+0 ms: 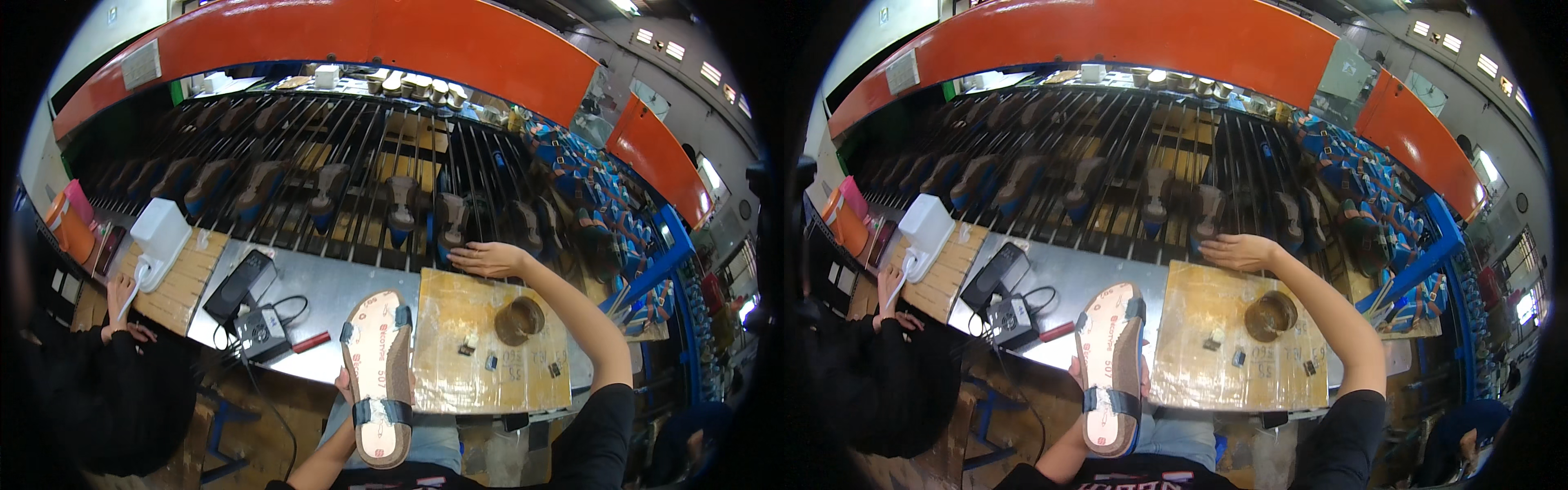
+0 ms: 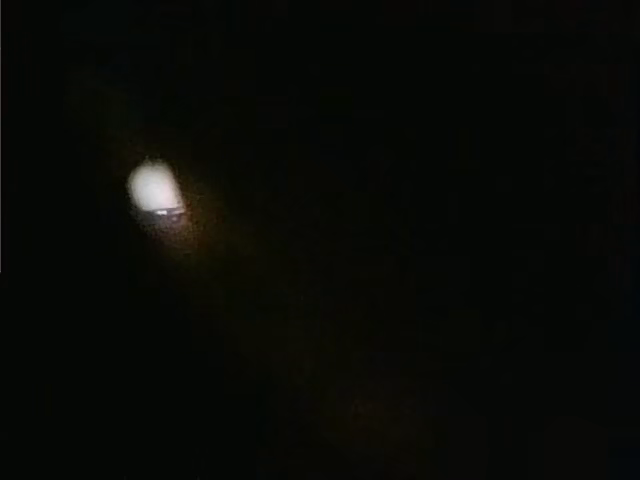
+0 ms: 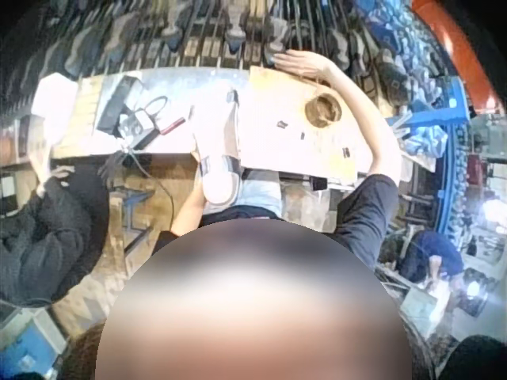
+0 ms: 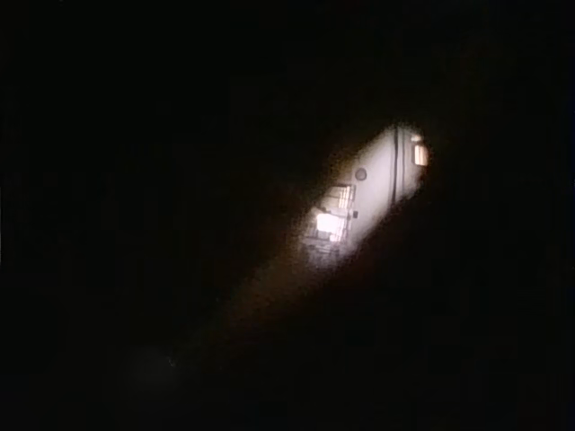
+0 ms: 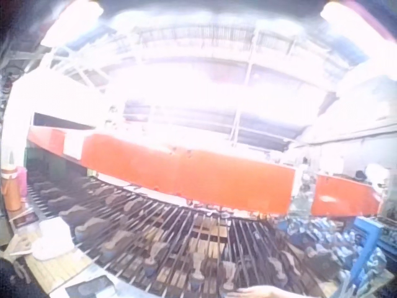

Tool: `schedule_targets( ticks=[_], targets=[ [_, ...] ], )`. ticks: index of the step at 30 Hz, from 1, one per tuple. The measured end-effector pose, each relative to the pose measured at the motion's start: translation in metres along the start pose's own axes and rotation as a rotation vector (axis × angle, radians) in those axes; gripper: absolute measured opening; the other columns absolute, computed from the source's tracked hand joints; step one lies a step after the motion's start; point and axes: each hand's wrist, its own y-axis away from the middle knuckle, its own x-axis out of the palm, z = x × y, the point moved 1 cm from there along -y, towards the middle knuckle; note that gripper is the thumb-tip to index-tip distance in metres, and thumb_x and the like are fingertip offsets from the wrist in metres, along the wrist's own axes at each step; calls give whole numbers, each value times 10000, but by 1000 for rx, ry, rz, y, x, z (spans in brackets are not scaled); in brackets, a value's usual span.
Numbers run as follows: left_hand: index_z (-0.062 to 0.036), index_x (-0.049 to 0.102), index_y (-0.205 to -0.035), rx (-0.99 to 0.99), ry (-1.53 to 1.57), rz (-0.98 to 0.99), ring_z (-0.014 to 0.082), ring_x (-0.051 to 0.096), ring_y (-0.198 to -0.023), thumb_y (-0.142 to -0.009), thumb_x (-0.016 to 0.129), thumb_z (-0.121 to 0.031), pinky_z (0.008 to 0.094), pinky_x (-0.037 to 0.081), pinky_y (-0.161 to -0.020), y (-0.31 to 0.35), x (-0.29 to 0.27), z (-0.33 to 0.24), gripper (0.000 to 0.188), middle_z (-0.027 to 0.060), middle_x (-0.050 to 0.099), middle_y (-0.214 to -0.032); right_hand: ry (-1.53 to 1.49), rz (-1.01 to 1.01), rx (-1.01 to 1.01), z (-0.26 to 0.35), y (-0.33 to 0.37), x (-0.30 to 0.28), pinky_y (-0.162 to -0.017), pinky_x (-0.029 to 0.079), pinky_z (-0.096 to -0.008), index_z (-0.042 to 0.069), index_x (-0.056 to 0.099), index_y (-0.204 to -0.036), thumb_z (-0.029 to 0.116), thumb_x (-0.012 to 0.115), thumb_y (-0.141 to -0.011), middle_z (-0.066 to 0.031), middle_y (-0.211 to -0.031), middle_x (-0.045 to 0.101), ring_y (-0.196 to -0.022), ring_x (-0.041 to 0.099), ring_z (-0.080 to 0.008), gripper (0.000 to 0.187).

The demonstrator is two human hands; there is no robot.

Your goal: The person applies lipstick to their lips using a small mirror while seated at a workstation in a shoe factory. They open the lipstick, apply it, and close it again.

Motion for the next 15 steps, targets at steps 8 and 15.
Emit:
schedule_targets(
  ticks=[8,15],
  targets=[
    [59,283,-1432,-85,263,-16,396,636,-773,-730,505,-777,480,557,-627,-27,-21,-6,1114,315,534,-1103,-708,-36,169,-71,-10,121,-983,487,-389,204,420,-1446,87,398,-950,-64,-1527,366,-1126,590,-307,510],
    [-31,350,-1432,-156,137,-201,379,623,-774,-737,345,-878,427,519,-639,-20,-45,6,1096,294,570,-1021,-237,346,945,-125,-81,153,-1023,389,-496,127,739,-819,159,575,-867,-68,-900,681,-869,664,-243,174]
  ],
)
